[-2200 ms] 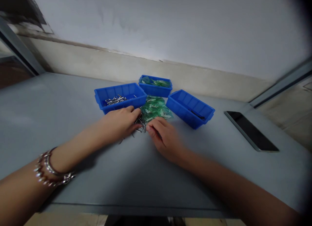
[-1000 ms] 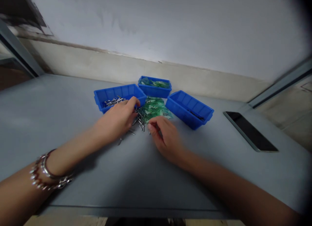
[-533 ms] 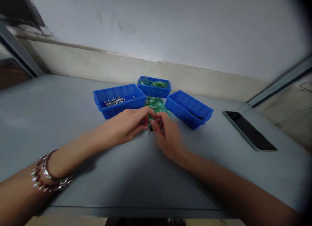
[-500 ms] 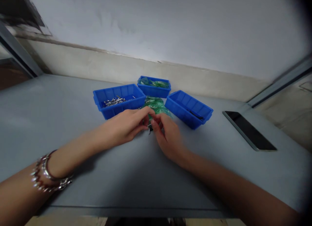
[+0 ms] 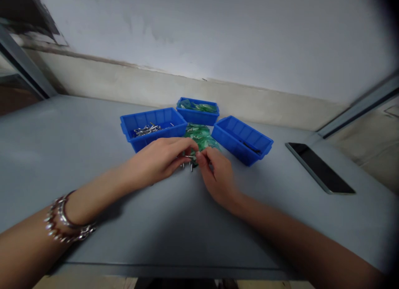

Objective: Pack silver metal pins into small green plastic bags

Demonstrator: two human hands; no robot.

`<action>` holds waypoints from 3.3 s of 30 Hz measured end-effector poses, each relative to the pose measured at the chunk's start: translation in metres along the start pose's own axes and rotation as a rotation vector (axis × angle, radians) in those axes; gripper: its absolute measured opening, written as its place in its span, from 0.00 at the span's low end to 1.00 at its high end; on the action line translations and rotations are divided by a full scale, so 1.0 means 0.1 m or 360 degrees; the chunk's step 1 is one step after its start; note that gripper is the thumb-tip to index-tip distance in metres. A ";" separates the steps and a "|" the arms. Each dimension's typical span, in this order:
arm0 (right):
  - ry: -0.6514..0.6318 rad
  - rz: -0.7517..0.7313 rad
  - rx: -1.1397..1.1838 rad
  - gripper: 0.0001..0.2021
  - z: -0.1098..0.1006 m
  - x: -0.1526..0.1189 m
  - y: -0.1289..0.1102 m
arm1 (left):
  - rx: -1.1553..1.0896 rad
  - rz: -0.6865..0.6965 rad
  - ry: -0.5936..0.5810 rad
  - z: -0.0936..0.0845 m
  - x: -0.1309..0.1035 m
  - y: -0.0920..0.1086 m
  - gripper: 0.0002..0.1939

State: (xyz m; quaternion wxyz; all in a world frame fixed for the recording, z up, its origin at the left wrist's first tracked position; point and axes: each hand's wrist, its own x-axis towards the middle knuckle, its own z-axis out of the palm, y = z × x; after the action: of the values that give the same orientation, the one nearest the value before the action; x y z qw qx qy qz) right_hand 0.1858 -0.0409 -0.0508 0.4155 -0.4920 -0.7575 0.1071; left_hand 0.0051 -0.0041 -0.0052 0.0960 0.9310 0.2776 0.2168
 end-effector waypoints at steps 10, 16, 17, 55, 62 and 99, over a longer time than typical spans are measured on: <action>0.0004 -0.0053 -0.0005 0.15 0.00 0.01 0.00 | 0.0115 -0.0075 0.0035 0.00 0.00 -0.01 0.11; 0.0014 -0.0019 -0.0011 0.15 0.01 0.00 0.01 | 0.0157 -0.0003 0.0078 0.00 -0.01 -0.01 0.10; 0.0016 -0.0018 -0.0017 0.15 0.01 0.00 0.01 | 0.0168 0.0001 0.0089 0.00 -0.01 -0.01 0.10; -0.0042 -0.0137 0.0076 0.08 -0.01 -0.11 0.09 | 0.1064 -0.1050 0.0314 -0.19 -0.02 -0.01 0.20; -0.0130 -0.0149 0.0082 0.07 -0.01 -0.11 0.08 | 0.1003 -0.1109 0.0088 -0.19 -0.01 -0.02 0.21; -0.0248 -0.0193 0.0030 0.08 0.01 -0.03 0.00 | 0.0536 -0.0419 -0.0473 0.04 -0.03 -0.12 0.13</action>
State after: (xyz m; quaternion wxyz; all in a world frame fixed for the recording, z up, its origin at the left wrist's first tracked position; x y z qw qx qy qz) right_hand 0.1852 -0.0431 -0.0525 0.3656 -0.4315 -0.8149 0.1268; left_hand -0.0014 0.0043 -0.0133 0.0069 0.9113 0.4114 0.0142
